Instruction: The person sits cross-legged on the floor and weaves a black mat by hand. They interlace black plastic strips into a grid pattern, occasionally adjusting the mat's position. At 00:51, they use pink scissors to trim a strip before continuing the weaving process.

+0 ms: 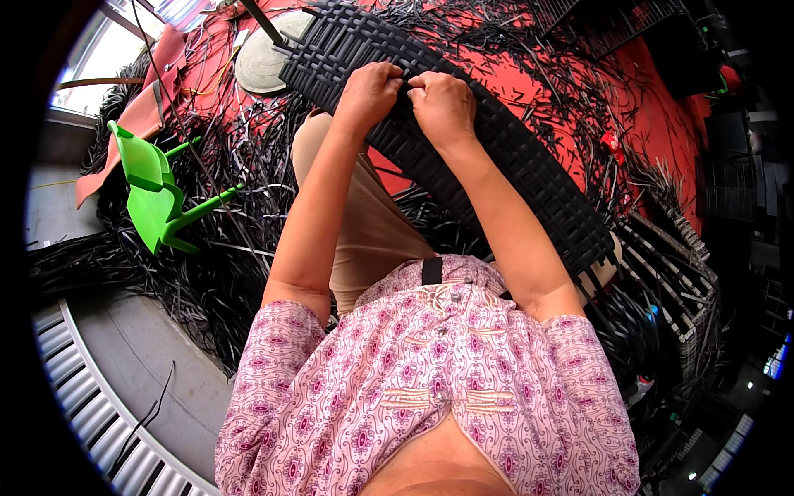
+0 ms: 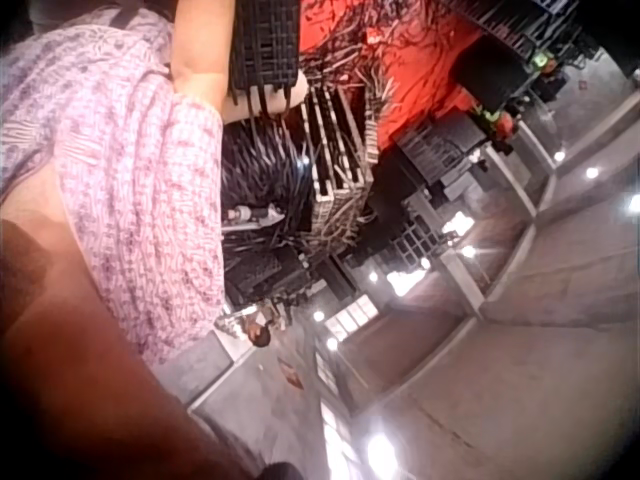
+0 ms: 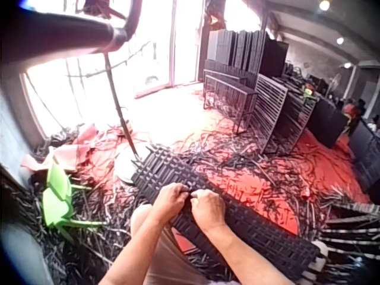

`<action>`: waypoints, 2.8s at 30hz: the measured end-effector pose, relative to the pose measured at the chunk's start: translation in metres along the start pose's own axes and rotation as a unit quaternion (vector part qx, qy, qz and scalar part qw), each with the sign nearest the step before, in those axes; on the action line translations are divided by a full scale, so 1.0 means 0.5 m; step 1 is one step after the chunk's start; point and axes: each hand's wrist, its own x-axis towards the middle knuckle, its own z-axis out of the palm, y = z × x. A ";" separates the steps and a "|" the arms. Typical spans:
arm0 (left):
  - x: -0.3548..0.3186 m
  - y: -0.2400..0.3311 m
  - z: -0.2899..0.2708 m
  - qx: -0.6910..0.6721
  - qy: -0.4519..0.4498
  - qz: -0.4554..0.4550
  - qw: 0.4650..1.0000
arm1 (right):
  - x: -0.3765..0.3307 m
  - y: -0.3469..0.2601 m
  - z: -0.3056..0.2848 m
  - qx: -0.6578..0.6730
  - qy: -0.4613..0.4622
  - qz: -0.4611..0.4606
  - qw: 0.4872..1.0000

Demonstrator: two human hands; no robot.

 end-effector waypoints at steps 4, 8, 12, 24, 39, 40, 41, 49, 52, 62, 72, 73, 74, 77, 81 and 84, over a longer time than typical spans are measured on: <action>0.009 0.003 -0.020 0.017 -0.082 -0.022 0.996 | 0.007 -0.005 0.013 -0.016 0.011 -0.002 1.000; 0.017 0.000 -0.040 -0.017 -0.085 -0.063 0.994 | 0.008 -0.007 0.017 -0.016 0.018 -0.001 1.000; 0.024 -0.011 -0.049 -0.015 -0.092 -0.061 0.994 | 0.005 -0.016 0.022 -0.016 0.028 -0.016 0.999; 0.038 -0.051 -0.116 -0.307 -0.025 -0.101 0.946 | -0.019 -0.029 0.026 -0.011 0.118 -0.128 0.985; 0.053 -0.024 -0.164 -0.282 -0.021 -0.042 0.958 | 0.089 -0.037 0.033 0.262 -0.050 -0.091 0.959; 0.055 -0.027 -0.158 -0.284 -0.004 -0.044 0.958 | 0.090 -0.034 0.034 0.273 -0.057 -0.070 0.958; 0.058 -0.030 -0.157 -0.293 -0.009 -0.044 0.955 | 0.091 -0.032 0.035 0.310 -0.066 -0.048 0.947; 0.061 -0.057 -0.116 -0.270 0.010 -0.128 0.954 | 0.096 -0.025 0.038 0.403 -0.038 0.074 0.911; 0.050 -0.059 -0.092 0.037 -0.006 -0.067 0.997 | 0.096 -0.030 0.043 0.377 -0.007 0.083 0.922; 0.053 -0.065 -0.061 0.167 -0.002 -0.006 0.986 | 0.100 -0.035 0.061 0.081 -0.008 0.030 0.996; 0.064 -0.083 -0.072 0.104 -0.050 0.015 0.993 | 0.125 -0.073 0.082 -0.112 -0.070 0.006 0.991; 0.065 -0.083 -0.075 0.101 -0.065 0.013 0.993 | 0.123 -0.075 0.082 -0.112 -0.071 0.008 0.991; 0.067 -0.084 -0.081 0.096 -0.075 0.018 0.992 | 0.121 -0.076 0.083 -0.111 -0.066 0.003 0.992; 0.069 -0.084 -0.094 0.051 -0.079 -0.002 0.996 | 0.113 -0.080 0.088 -0.115 -0.044 -0.013 0.992; 0.059 -0.073 -0.097 0.042 -0.039 -0.040 0.998 | 0.101 -0.073 0.095 -0.111 -0.029 -0.027 0.993; 0.054 -0.065 -0.098 0.017 -0.021 -0.057 0.998 | 0.096 -0.066 0.105 -0.103 0.001 -0.057 0.993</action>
